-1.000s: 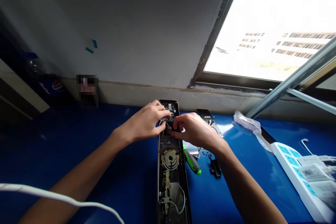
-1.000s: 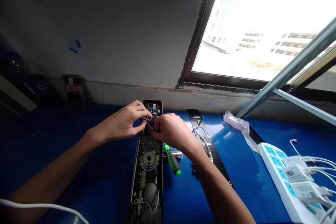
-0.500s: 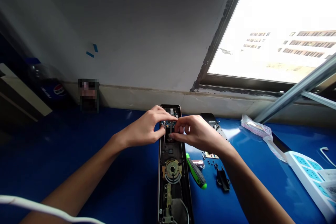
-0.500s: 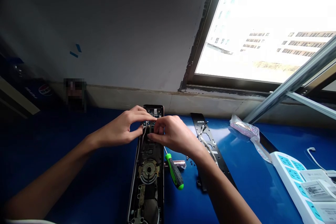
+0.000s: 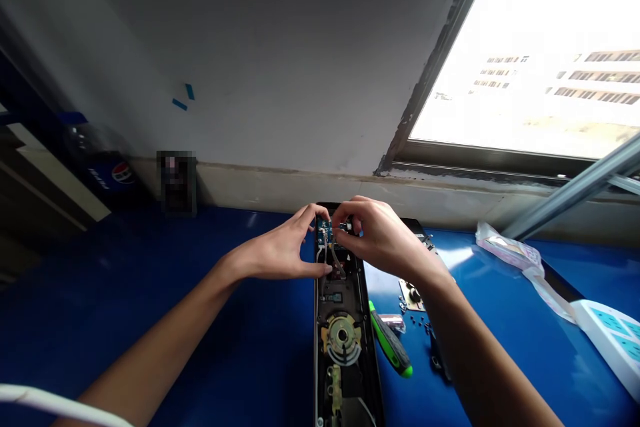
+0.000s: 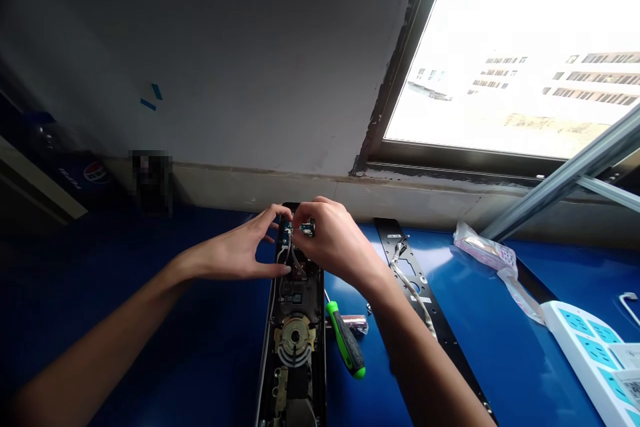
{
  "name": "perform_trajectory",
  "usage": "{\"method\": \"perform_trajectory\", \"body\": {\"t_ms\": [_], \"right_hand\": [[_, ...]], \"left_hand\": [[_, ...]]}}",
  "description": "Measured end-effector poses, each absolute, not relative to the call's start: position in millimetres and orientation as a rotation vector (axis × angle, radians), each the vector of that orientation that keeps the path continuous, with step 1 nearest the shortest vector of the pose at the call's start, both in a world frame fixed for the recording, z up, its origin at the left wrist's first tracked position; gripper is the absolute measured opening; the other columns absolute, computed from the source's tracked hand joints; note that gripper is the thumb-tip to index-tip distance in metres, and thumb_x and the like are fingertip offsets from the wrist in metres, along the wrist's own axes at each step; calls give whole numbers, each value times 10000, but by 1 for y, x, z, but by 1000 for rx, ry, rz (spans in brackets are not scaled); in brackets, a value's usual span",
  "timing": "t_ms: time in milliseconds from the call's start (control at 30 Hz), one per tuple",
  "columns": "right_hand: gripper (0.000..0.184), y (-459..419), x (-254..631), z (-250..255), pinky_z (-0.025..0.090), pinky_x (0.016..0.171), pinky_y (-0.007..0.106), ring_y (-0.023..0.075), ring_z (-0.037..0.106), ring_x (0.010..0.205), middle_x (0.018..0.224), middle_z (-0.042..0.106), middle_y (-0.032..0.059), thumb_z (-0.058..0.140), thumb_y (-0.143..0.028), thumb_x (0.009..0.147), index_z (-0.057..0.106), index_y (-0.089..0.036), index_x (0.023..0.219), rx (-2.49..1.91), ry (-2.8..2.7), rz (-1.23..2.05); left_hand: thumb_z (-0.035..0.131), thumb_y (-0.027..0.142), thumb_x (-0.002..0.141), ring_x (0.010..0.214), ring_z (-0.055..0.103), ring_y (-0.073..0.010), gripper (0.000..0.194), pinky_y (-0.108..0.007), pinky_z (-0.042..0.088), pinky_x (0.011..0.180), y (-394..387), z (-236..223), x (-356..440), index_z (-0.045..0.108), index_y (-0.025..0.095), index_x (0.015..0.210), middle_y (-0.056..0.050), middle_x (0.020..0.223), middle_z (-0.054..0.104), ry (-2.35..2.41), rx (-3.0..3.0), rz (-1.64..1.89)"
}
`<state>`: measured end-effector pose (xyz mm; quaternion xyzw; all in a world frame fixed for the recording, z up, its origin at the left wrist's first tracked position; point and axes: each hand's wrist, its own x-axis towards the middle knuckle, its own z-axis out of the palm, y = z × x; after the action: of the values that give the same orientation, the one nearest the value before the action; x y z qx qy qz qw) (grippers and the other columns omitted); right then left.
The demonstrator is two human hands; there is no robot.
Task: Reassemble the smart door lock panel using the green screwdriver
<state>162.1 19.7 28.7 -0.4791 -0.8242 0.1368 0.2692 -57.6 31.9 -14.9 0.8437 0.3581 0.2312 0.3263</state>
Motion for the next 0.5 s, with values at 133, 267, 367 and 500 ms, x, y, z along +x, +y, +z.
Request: {"method": "perform_trajectory", "body": {"t_ms": [133,267,367,500], "right_hand": [[156,27,152,23,391,622,273,116,521,634,763,708,1,621,-152,813,767,-207,804,-1349,-2251,456],[164,26,150,19,377,617,292,130,535,635,795,739,24,639,-174,809,796,-218,791,-1426,-2291,433],[176,23,151,19,407,663,305,165,597,729,881,755,52,663,-166,777,821,-223,830,-1437,-2325,389],[223,21,153,21,421,665,302,163,596,748,907,744,46,663,-154,758,830,-230,885,-1437,-2352,424]], "left_hand": [[835,424,801,1269,613,-300,693,-448,591,973,32,-15,-59,421,301,1342,-107,1449,516,958,2148,572],[859,499,769,1257,615,-303,741,-442,594,942,34,-16,-62,426,306,1338,-113,1468,487,958,2142,584],[852,512,774,1242,623,-303,743,-429,601,904,35,-17,-62,423,306,1345,-118,1458,486,946,2149,580],[849,482,780,1241,628,-304,722,-437,607,905,34,-16,-61,423,304,1335,-115,1447,494,948,2148,565]]}}
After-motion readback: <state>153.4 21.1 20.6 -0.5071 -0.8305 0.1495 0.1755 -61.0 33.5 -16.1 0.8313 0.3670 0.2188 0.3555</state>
